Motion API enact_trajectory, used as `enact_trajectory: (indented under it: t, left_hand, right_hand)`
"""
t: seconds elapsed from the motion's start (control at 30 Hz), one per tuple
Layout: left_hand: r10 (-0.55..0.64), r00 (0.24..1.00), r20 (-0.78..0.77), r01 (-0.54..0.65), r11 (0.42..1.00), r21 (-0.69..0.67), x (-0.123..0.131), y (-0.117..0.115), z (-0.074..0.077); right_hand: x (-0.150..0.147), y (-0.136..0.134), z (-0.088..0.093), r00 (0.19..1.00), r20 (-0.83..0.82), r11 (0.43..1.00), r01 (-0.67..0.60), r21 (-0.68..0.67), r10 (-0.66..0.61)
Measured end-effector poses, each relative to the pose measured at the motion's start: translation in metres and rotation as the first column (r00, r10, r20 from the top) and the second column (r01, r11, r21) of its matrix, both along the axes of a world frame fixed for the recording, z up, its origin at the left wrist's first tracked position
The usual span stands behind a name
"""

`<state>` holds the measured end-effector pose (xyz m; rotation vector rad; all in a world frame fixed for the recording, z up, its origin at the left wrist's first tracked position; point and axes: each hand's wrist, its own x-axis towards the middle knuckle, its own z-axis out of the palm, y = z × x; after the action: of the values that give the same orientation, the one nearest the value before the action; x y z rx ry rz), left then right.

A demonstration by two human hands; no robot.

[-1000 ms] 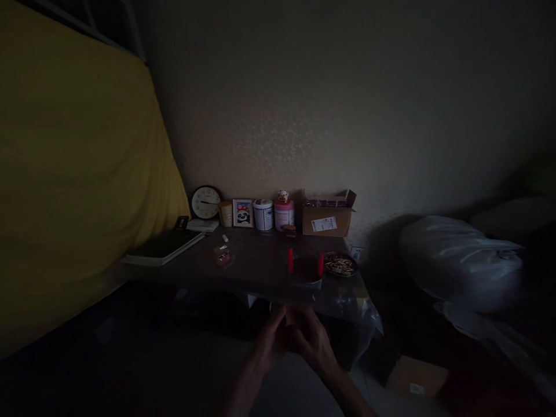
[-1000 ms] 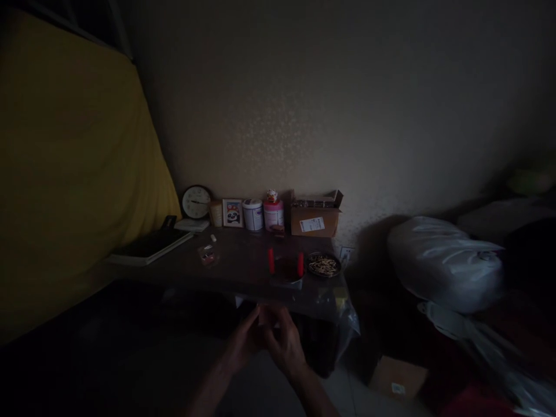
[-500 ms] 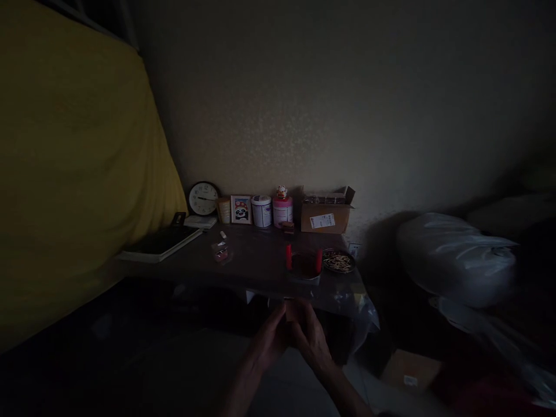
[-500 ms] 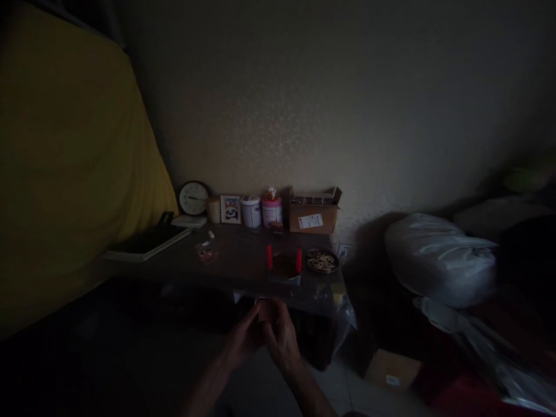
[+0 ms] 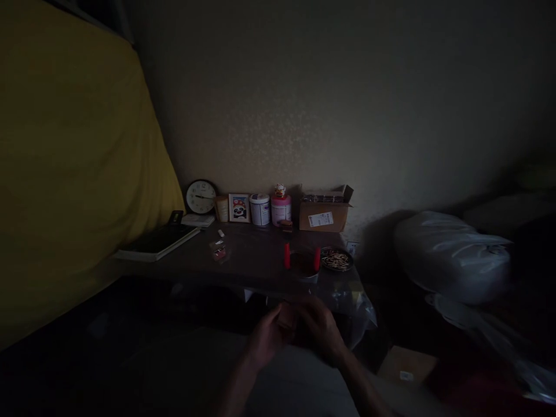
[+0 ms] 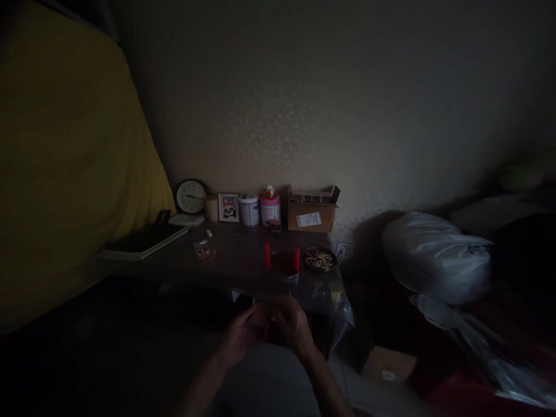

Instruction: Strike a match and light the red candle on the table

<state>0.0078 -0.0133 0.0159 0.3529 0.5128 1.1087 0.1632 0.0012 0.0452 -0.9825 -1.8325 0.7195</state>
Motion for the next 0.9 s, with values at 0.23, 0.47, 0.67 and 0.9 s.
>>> enact_trajectory:
  t: [0.23, 0.47, 0.67, 0.9]
  left_hand:
    - [-0.077, 0.991, -0.110, 0.071, 0.995, -0.064, 0.003, 0.000, -0.005]
    - [-0.077, 0.977, -0.200, 0.064, 0.995, -0.073, 0.003, 0.001, -0.009]
    - [-0.078, 0.969, -0.233, 0.060, 0.995, -0.083, 0.001, 0.002, -0.015]
    - [-0.069, 0.963, -0.260, 0.038, 0.992, -0.123, 0.000, 0.004, -0.016]
  right_hand:
    - [0.003, 0.005, -0.003, 0.973, 0.231, 0.992, -0.037, 0.117, 0.009]
    - [0.006, 0.004, -0.004, 0.937, 0.349, 0.977, -0.100, 0.189, 0.028]
    - [0.007, 0.004, -0.005, 0.921, 0.384, 0.984, -0.119, 0.129, 0.061]
    - [0.009, 0.004, -0.005, 0.916, 0.382, 0.976, -0.180, 0.119, 0.123]
